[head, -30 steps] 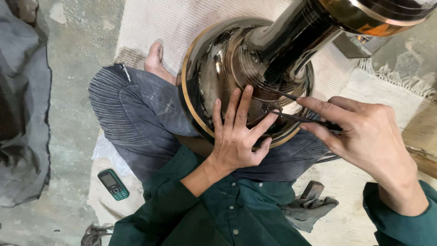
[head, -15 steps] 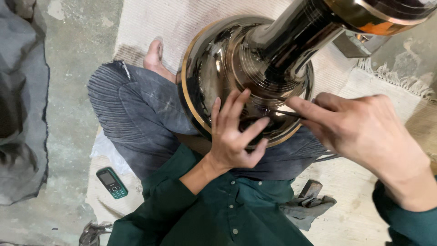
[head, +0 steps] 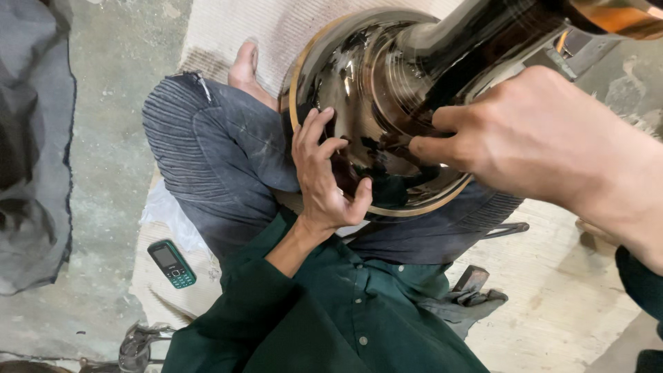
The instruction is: The person sits cross-legged and uses a small chisel and a hammer to engrave decorative lines into the surface of a large polished metal vessel. They hold the vessel steady with one hand while striking the chisel with the other to create fine grooves.
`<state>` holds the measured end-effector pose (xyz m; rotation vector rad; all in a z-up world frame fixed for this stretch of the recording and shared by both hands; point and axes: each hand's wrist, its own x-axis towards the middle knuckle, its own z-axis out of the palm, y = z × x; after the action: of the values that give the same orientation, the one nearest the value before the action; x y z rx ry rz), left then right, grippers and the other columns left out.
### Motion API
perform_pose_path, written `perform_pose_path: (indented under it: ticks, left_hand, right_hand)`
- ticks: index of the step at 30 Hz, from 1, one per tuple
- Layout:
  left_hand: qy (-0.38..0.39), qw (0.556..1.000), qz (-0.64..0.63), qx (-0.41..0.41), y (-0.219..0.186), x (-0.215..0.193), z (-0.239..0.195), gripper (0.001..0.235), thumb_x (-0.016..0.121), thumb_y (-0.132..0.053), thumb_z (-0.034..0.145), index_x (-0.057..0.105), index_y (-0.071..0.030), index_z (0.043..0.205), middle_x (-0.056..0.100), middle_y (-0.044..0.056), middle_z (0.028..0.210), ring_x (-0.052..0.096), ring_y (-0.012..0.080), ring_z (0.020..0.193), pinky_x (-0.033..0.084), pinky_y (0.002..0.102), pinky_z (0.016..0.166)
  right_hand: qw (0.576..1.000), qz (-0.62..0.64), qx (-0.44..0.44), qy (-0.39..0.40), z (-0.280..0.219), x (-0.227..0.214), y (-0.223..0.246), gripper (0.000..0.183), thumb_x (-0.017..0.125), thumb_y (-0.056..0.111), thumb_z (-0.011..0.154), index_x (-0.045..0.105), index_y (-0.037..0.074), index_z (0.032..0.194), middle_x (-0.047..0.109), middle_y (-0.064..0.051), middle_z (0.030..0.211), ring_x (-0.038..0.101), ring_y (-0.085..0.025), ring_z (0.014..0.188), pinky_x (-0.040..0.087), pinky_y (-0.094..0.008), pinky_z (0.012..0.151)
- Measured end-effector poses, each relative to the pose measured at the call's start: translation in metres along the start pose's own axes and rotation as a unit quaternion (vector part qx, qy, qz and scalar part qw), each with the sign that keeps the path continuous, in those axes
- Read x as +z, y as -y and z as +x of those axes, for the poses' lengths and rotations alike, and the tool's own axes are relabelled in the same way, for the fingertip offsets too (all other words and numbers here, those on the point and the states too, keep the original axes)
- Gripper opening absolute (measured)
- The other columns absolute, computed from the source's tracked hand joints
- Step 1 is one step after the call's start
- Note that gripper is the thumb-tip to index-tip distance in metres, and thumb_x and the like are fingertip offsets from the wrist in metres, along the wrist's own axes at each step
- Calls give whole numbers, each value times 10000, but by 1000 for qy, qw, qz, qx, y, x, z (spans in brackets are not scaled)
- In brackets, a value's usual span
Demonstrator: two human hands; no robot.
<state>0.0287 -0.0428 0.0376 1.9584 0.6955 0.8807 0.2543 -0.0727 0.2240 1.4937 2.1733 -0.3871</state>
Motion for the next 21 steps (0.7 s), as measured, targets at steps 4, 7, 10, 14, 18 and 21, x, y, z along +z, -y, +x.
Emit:
perform_pose_path:
  ticks: [4, 7, 10, 14, 18, 21]
  left_hand:
    - [2, 1000, 5, -2, 0, -1, 0, 517, 660, -373, 904, 495, -34, 1258, 438, 227, 1537, 376, 442, 1513, 260, 561, 1250]
    - [3, 1000, 2, -5, 0, -1, 1, 520, 656, -373, 902, 492, -36, 1262, 437, 225, 1539, 371, 440, 1518, 251, 561, 1255]
    - [7, 1000, -5, -7, 0, -1, 1, 524, 651, -364, 885, 492, -36, 1260, 434, 228, 1537, 368, 443, 1517, 250, 564, 1256]
    - [7, 1000, -1, -6, 1, -1, 1, 529, 661, -354, 878, 492, -36, 1266, 432, 229, 1540, 367, 442, 1518, 250, 565, 1254]
    - [7, 1000, 5, -4, 1, 0, 0, 528, 661, -354, 883, 492, -40, 1273, 431, 226, 1544, 365, 440, 1523, 248, 566, 1256]
    - [8, 1000, 4, -5, 2, 0, 0, 529, 657, -356, 882, 491, -40, 1273, 429, 225, 1545, 361, 439, 1524, 242, 568, 1258]
  right_hand:
    - [1000, -17, -6, 17, 7, -7, 0, 508, 669, 197, 772, 738, 320, 1260, 719, 33, 880, 744, -169, 679, 582, -309, 525]
    - [1000, -19, -13, 2, 10, -9, 0, 474, 670, 209, 764, 756, 301, 1221, 716, 34, 846, 744, -167, 681, 587, -310, 544]
    - [1000, -14, -16, 5, 13, -10, 0, 442, 665, 219, 798, 748, 284, 1227, 713, 18, 824, 735, -162, 661, 585, -306, 542]
    - [1000, 13, -13, -8, 17, -12, -1, 415, 669, 230, 806, 758, 270, 1210, 714, 5, 795, 721, -173, 611, 575, -320, 520]
    - [999, -4, -9, 35, 20, -15, 0, 437, 663, 247, 834, 744, 290, 1262, 707, 24, 789, 730, -167, 649, 588, -310, 550]
    - [999, -8, -10, 35, 23, -17, 1, 411, 667, 249, 818, 741, 277, 1222, 708, 28, 800, 732, -169, 654, 591, -307, 558]
